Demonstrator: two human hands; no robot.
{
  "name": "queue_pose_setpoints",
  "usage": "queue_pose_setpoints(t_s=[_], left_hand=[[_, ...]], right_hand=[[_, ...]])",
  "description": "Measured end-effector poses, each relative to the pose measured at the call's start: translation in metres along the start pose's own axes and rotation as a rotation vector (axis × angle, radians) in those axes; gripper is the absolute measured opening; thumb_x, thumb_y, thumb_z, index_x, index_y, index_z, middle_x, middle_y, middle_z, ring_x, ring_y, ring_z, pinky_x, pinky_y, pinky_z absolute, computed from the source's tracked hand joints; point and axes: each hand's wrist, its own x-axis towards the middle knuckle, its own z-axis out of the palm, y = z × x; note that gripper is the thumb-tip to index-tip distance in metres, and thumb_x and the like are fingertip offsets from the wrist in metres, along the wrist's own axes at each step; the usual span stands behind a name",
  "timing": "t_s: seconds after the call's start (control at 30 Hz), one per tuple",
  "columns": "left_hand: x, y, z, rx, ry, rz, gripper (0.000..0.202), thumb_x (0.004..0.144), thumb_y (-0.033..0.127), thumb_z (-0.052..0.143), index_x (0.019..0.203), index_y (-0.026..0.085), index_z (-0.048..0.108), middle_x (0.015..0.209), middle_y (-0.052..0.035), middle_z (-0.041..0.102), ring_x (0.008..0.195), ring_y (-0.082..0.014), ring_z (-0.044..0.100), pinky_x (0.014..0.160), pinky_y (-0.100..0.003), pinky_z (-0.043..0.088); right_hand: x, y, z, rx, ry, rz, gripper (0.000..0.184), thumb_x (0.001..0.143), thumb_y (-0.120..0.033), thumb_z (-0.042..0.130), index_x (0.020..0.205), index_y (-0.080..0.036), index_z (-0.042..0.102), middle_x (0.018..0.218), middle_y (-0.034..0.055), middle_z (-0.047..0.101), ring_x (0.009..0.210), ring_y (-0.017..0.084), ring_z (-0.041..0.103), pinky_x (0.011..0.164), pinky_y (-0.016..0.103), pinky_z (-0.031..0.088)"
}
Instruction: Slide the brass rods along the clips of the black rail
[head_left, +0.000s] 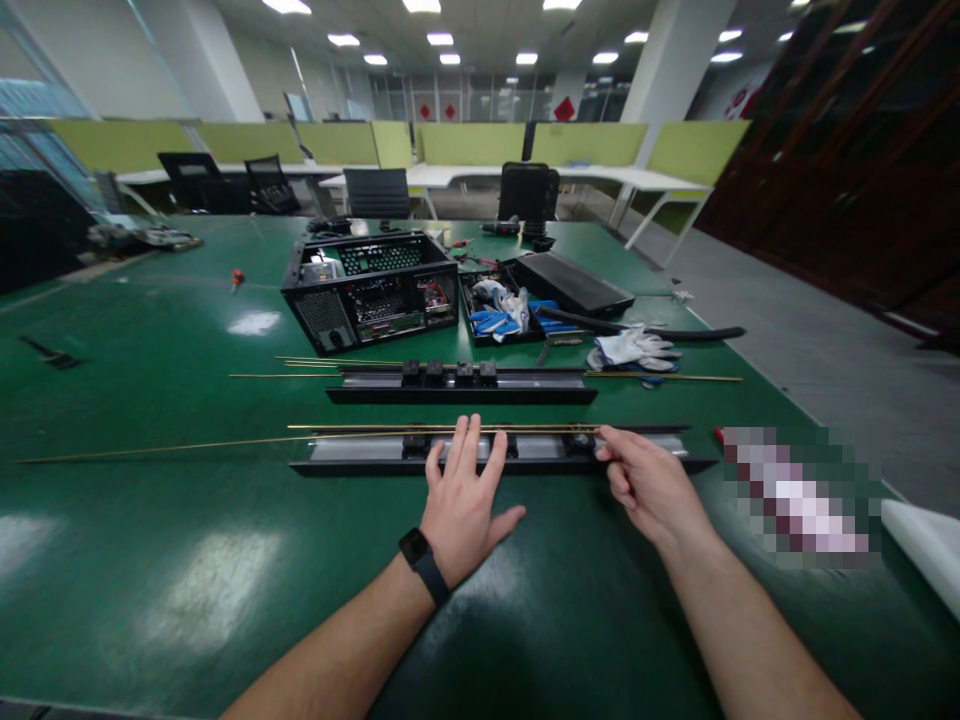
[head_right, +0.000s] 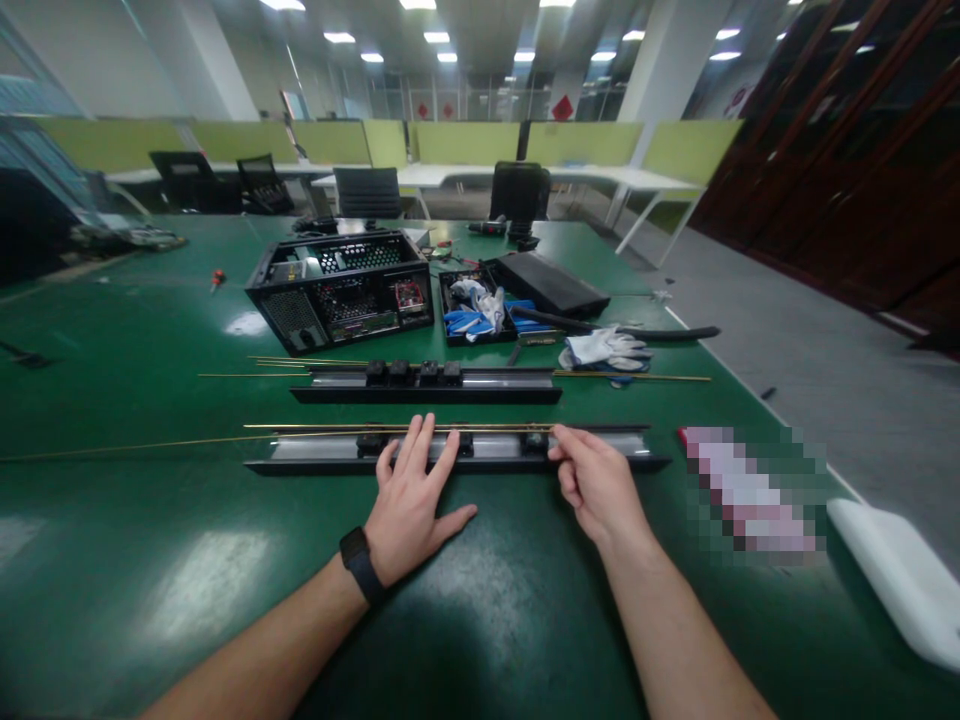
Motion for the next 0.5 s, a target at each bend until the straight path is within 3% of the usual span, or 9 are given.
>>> queue_pose_setpoints(t_s=[0.23, 0.4, 0.5], left_hand=[[0.000, 0.000, -0.002, -0.003, 0.005, 0.008, 0.085, 0.082, 0.051, 0.070, 0.153, 0.020, 0.036, 0.163, -0.0226, 0.018, 0.151, -0.0381, 0.016, 0.113, -0.060, 0.025], [0.000, 0.000, -0.002, 0.004, 0.002, 0.008, 0.085, 0.082, 0.050, 0.070, 0.153, 0.020, 0.034, 0.163, -0.0223, 0.018, 0.151, -0.0373, 0.015, 0.113, -0.061, 0.025], [0.000, 0.000, -0.002, 0.009, 0.008, 0.006, 0.086, 0.080, 0.050, 0.072, 0.152, 0.020, 0.035, 0.163, -0.0219, 0.018, 0.151, -0.0377, 0.016, 0.113, -0.061, 0.025]], right_hand=[[0.001, 0.002, 0.000, -0.043, -0.012, -0.021, 0.037, 0.064, -0.040, 0.087, 0.082, -0.016, 0.064, 0.067, -0.0001, 0.062, 0.032, 0.003, 0.037, 0.024, 0.015, 0.019], [-0.001, 0.009, 0.003, -0.378, -0.013, -0.115, 0.054, 0.069, -0.051, 0.083, 0.105, -0.015, 0.066, 0.056, -0.0053, 0.054, 0.032, 0.006, 0.036, 0.029, 0.019, 0.020], [-0.001, 0.013, 0.004, -0.654, 0.082, -0.295, 0.052, 0.069, -0.055, 0.082, 0.100, -0.016, 0.069, 0.051, -0.0051, 0.052, 0.041, 0.011, 0.045, 0.038, 0.022, 0.030]])
